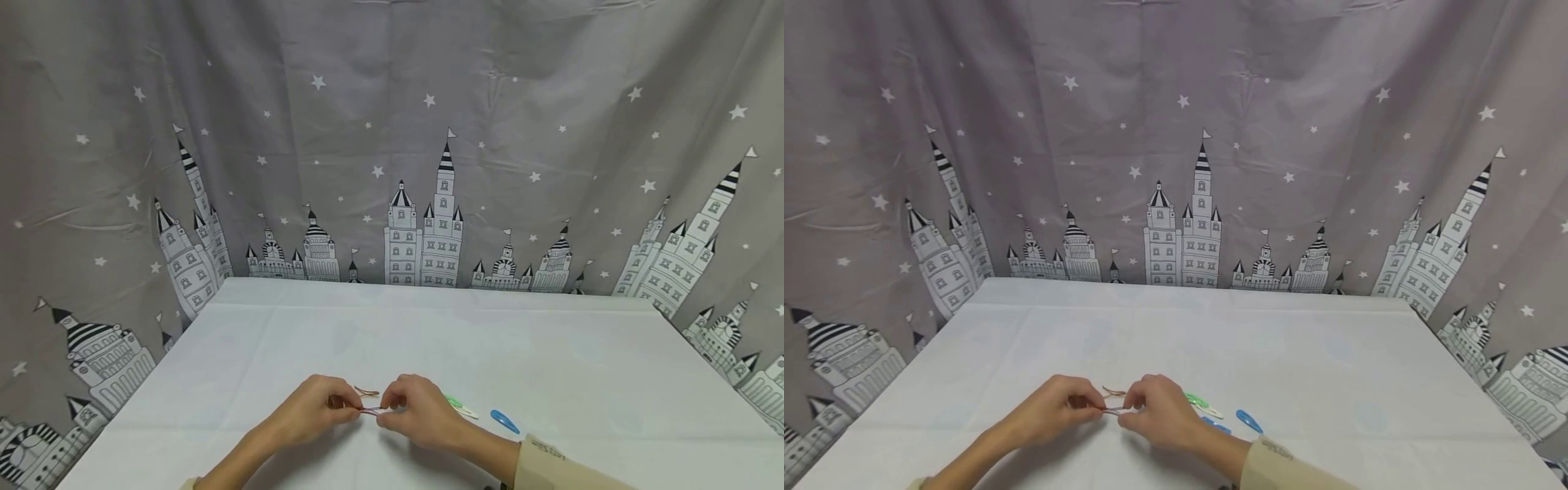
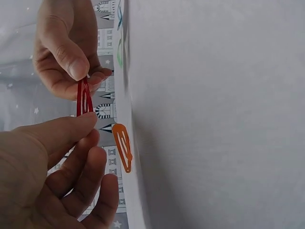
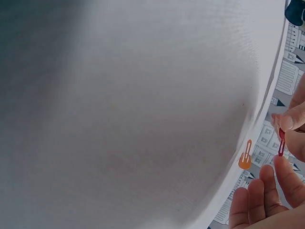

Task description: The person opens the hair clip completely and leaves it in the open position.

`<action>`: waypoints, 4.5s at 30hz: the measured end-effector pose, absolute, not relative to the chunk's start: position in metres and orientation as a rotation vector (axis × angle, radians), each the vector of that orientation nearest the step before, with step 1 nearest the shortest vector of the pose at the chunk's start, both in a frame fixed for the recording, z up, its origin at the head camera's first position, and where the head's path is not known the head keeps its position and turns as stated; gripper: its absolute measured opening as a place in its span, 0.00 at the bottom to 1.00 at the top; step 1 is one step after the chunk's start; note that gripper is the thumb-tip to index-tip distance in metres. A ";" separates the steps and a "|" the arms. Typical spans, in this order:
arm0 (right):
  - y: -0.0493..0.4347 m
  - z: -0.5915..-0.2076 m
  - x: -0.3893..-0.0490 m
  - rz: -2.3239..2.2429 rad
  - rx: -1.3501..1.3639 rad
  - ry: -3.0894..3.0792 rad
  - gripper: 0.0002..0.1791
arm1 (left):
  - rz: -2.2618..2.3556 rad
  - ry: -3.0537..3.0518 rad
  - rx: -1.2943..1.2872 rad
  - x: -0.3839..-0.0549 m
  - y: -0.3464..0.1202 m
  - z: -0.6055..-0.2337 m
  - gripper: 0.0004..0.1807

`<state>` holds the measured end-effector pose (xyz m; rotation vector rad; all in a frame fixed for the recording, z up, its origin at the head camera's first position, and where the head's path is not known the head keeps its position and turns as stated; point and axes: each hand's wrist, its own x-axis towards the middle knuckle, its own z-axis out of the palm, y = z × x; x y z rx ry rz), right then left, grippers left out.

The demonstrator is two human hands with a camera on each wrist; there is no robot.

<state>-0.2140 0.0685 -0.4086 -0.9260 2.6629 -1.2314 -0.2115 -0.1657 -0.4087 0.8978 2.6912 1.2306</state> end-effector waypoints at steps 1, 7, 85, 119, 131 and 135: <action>0.068 -0.409 -0.214 -1.236 -0.919 2.661 0.04 | 1.247 2.687 0.892 -0.212 -0.166 -0.409 0.05; 0.064 -0.409 -0.216 -1.272 -0.881 2.641 0.04 | 1.314 2.652 0.828 -0.214 -0.169 -0.412 0.03; 0.049 -0.424 -0.218 -1.129 -0.847 2.726 0.08 | 1.336 2.570 0.726 -0.222 -0.175 -0.425 0.04; 0.074 -0.402 -0.218 -1.246 -0.805 2.639 0.08 | 1.461 2.710 0.609 -0.221 -0.165 -0.418 0.10; 0.117 -0.398 -0.226 -1.211 -0.795 2.765 0.05 | 1.389 2.839 0.647 -0.227 -0.127 -0.411 0.09; 0.130 -0.401 -0.227 -1.210 -0.770 2.785 0.05 | 1.357 2.805 0.707 -0.232 -0.113 -0.409 0.10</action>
